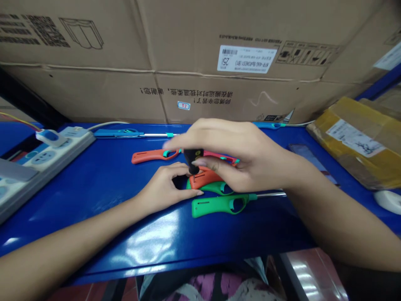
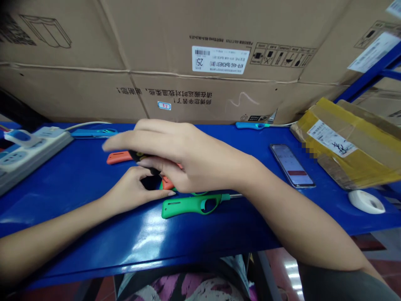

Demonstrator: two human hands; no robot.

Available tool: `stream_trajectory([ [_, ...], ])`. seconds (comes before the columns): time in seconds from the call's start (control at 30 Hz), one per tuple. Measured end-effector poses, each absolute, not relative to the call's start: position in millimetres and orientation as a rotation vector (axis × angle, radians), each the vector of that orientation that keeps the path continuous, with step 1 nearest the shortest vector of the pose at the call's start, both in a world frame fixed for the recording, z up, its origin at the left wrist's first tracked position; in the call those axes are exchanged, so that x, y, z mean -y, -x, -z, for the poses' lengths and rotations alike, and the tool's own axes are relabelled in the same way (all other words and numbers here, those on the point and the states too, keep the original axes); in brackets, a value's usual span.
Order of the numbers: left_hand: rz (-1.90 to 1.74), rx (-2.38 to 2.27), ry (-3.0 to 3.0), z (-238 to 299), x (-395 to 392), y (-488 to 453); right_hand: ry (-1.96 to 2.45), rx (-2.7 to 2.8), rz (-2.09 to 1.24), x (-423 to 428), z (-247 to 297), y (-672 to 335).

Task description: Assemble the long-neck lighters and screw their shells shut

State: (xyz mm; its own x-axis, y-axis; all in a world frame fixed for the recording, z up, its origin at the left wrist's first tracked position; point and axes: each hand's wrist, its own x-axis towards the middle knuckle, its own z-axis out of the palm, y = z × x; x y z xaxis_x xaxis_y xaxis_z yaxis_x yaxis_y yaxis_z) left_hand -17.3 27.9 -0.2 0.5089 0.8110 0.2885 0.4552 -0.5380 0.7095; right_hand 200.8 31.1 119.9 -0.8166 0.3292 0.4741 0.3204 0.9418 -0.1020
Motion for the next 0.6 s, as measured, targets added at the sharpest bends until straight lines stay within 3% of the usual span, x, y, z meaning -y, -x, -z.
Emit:
stream_trajectory([
  [0.2,-0.821,-1.064,-2.194,-1,-28,17,0.568,2.550,0.100,-32,-116,-201],
  [0.43,-0.827,-1.035,-2.166,0,-29,16,0.392,2.547,-0.169,-36,-115,-199],
  [0.6,-0.792,-1.010,-2.148,-1,-27,17,0.512,2.349,-0.263,-24,-135,-206],
])
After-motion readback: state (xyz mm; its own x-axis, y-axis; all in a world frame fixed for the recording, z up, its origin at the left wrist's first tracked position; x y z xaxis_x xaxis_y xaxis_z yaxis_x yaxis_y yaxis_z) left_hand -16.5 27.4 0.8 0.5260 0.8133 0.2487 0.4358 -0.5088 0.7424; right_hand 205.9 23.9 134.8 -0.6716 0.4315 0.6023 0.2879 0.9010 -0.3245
